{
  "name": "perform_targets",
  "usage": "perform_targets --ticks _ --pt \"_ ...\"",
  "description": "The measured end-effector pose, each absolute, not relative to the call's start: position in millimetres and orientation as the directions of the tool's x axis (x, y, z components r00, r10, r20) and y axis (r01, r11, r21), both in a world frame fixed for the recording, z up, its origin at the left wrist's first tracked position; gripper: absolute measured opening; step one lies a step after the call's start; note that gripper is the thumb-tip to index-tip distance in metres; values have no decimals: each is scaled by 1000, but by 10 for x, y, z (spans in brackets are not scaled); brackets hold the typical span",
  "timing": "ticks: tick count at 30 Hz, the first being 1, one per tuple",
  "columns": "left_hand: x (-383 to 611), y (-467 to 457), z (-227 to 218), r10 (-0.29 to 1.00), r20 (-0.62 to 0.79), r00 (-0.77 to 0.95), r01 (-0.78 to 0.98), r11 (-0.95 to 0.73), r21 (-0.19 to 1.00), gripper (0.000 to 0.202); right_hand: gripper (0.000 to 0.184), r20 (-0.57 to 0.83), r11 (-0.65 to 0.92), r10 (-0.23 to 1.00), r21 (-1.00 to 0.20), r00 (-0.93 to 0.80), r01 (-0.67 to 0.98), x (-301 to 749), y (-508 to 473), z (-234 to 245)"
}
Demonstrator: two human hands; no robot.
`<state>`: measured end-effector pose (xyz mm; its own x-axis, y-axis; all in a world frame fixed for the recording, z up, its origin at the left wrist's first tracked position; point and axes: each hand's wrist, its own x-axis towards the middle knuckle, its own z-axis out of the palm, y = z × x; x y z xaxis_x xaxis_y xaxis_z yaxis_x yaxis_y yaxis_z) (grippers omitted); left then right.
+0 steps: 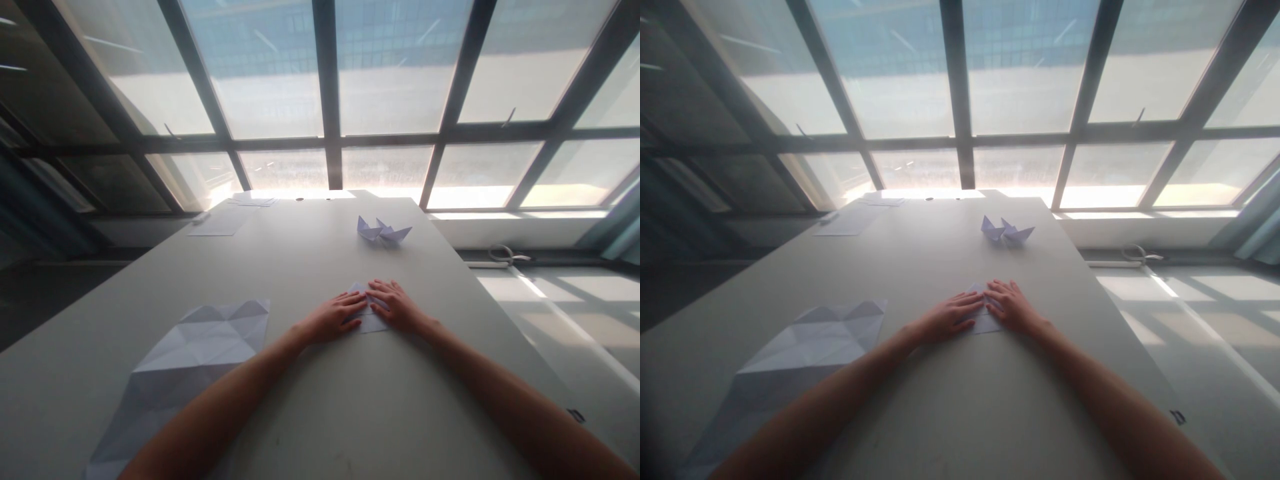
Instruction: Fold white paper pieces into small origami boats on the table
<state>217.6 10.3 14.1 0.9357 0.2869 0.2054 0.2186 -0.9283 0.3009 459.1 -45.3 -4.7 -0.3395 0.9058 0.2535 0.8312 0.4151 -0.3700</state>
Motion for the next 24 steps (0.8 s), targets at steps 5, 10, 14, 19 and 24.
perform_targets --ticks 5,10,14,19,24 --pt "2169 90 167 286 214 934 214 -928 306 54 41 263 419 903 -378 -338 825 4584 -457 -46" --pt "2166 87 167 286 224 932 212 -928 306 54 41 260 420 903 -372 -342 828 4583 -456 -45" --pt "2165 94 155 285 233 930 207 -927 312 54 41 263 421 903 -376 -340 826 4580 -457 -44" --pt "2166 94 153 285 231 930 209 -929 307 55 42 264 420 903 -373 -340 827 4583 -461 -45" --pt "2163 96 147 290 228 930 213 -927 308 54 41 257 417 904 -367 -340 832 4590 -452 -55"
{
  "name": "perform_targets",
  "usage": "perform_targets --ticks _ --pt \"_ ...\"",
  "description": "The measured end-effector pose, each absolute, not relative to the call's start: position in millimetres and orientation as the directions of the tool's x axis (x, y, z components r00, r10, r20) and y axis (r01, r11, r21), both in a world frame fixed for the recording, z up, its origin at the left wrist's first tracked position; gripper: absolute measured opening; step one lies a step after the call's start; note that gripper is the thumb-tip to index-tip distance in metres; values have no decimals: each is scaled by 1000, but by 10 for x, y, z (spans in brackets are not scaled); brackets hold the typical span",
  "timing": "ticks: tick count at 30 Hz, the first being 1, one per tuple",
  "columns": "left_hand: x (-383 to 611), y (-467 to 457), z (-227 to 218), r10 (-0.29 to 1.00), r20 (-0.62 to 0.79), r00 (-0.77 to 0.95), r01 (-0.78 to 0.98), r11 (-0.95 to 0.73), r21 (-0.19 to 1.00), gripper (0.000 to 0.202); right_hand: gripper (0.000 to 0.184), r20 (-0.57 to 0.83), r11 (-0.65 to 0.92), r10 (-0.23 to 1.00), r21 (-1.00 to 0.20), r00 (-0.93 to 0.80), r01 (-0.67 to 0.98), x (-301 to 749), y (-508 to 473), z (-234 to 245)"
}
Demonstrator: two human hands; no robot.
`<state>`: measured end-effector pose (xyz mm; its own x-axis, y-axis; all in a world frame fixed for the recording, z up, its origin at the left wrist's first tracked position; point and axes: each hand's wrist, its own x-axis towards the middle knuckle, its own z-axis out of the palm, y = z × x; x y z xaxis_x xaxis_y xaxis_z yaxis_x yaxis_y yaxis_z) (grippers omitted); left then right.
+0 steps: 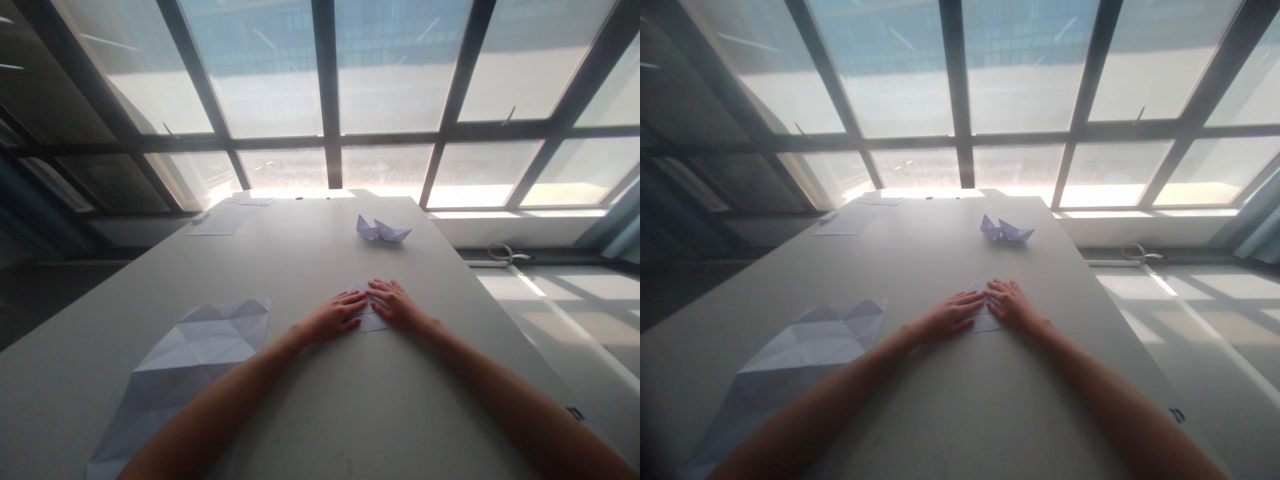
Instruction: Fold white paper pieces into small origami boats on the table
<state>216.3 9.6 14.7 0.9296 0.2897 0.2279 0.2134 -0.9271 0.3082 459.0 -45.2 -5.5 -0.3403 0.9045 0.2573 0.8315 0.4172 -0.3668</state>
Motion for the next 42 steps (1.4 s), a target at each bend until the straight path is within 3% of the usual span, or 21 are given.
perform_targets --ticks 14,18,21,27,31,34,42 --pt "2159 91 140 296 225 928 221 -926 306 53 41 324 413 901 -432 -289 802 4590 -438 -67" --pt "2161 100 107 316 204 927 246 -920 306 52 37 444 309 896 -596 -17 741 4644 -332 -14" --pt "2165 106 90 314 207 927 241 -918 314 51 36 422 183 888 -691 184 699 4746 -109 77" --pt "2171 95 102 307 219 926 227 -917 328 51 34 470 80 848 -569 244 818 4955 647 329" --pt "2170 82 115 304 203 931 227 -915 333 52 45 365 -49 896 -485 253 873 4979 1058 390" --pt "2170 65 126 307 198 931 228 -912 342 51 51 298 -61 928 -469 222 881 4964 1228 381" --pt "2173 26 149 311 193 931 231 -908 349 52 21 302 29 945 -461 126 887 4858 1359 362"
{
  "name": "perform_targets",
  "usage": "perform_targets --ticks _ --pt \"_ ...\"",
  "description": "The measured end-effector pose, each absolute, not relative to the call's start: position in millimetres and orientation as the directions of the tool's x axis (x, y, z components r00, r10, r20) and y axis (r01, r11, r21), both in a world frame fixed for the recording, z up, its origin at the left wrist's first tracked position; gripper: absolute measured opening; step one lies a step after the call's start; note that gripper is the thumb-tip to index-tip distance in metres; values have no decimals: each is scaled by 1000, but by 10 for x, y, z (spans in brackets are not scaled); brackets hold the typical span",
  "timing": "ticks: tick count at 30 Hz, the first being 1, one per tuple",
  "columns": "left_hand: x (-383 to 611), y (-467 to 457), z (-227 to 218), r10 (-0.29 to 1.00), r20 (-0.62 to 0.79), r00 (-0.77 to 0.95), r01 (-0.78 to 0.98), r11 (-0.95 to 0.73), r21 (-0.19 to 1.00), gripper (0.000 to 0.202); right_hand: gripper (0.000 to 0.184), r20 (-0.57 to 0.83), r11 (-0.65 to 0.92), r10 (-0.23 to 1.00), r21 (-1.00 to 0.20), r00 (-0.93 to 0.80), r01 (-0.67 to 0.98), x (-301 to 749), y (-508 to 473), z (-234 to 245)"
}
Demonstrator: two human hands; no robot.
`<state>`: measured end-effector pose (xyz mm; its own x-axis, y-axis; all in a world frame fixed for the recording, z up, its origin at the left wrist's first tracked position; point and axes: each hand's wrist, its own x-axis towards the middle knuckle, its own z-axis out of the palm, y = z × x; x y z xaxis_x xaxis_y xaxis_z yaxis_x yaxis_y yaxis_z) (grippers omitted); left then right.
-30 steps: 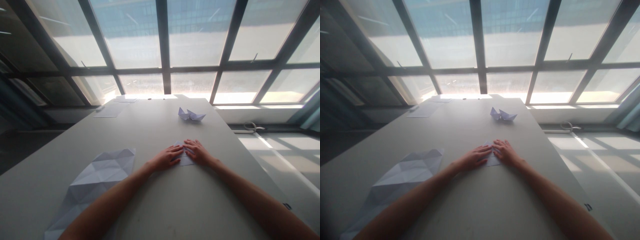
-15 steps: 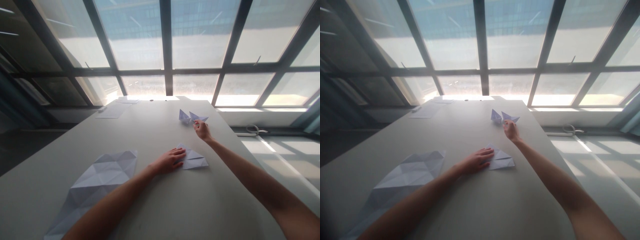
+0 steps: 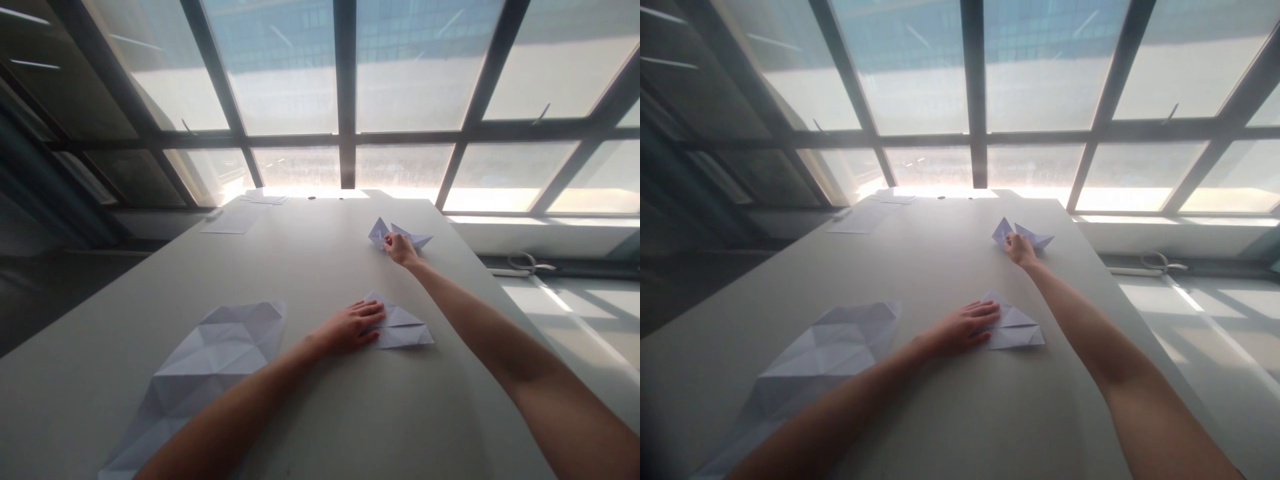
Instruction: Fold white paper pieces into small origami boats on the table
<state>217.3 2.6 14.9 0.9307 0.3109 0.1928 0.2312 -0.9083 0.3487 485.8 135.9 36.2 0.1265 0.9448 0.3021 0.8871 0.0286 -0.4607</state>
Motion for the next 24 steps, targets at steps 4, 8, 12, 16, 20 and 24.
perform_targets --ticks 4,8,12,16,20,24 --pt "2173 28 136 316 193 929 238 -908 346 51 13 331 59 937 -458 108 887 4771 1340 372" --pt "2173 27 145 317 194 928 239 -909 341 52 11 356 91 930 -464 91 881 4678 1290 383" --pt "2168 23 175 316 189 930 239 -909 341 52 11 376 134 925 -472 62 871 4563 1206 393" --pt "2164 26 176 319 192 928 240 -906 348 52 21 383 168 923 -482 35 860 4611 1109 439" --pt "2167 28 158 318 187 929 240 -906 348 51 25 476 55 867 -387 148 920 5058 1055 549" --pt "2163 28 163 327 179 928 252 -904 346 51 38 488 -143 835 -258 256 956 5647 1057 619"
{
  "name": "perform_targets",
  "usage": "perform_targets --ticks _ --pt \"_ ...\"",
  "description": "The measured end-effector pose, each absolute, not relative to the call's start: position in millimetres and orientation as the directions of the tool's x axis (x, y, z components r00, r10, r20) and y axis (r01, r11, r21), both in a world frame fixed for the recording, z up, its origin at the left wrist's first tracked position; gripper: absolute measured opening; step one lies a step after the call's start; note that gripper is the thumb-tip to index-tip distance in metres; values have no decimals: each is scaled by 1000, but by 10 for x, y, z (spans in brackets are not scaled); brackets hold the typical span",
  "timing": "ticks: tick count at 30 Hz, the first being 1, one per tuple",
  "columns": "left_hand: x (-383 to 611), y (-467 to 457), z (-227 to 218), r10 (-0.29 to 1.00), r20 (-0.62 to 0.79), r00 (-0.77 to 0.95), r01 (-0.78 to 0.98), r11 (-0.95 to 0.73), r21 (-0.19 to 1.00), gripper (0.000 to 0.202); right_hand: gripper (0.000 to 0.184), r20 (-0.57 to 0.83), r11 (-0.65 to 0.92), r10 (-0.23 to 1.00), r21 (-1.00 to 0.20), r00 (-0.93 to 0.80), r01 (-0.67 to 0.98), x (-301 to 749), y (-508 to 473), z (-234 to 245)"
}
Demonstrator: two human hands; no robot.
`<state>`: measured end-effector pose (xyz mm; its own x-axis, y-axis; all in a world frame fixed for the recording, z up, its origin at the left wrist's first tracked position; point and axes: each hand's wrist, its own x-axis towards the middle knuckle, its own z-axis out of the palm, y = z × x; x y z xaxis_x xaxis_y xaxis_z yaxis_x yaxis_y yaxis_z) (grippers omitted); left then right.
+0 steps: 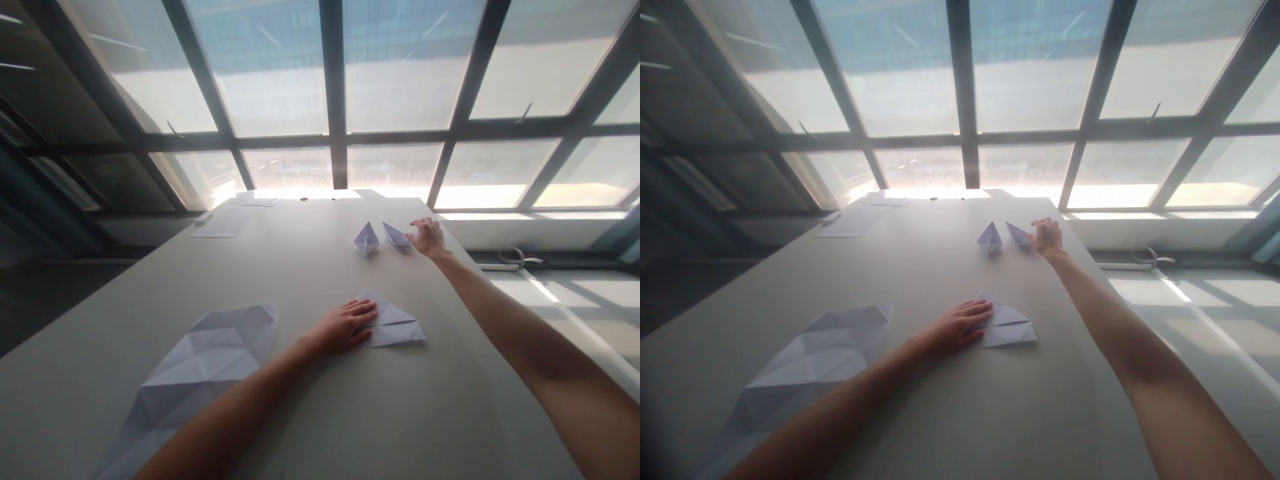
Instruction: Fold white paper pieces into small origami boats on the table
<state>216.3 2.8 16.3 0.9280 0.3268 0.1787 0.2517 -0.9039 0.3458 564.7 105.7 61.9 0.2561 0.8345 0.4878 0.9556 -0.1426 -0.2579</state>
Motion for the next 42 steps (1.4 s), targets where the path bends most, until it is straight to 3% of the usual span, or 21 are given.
perform_targets --ticks 3,5,14,20,24,35,42 --pt "2158 33 166 326 170 930 255 -904 342 51 38 307 -113 929 -294 206 949 5888 1066 592" --pt "2155 36 164 326 171 930 254 -904 343 51 34 263 -74 951 -314 162 947 5915 1065 550" --pt "2151 27 178 329 187 926 249 -902 353 51 14 287 -19 950 -335 122 942 5601 1054 458" --pt "2162 32 176 328 197 924 243 -901 360 50 39 289 -30 947 -348 138 937 5447 1074 461" --pt "2167 35 175 329 177 928 254 -903 345 50 47 219 -115 947 -447 233 887 5322 1183 424" --pt "2173 43 120 324 190 927 245 -905 348 51 22 102 -238 936 -520 336 821 5253 1490 228" --pt "2173 38 132 317 207 926 230 -905 357 51 25 165 -234 924 -472 346 850 5430 1285 178"
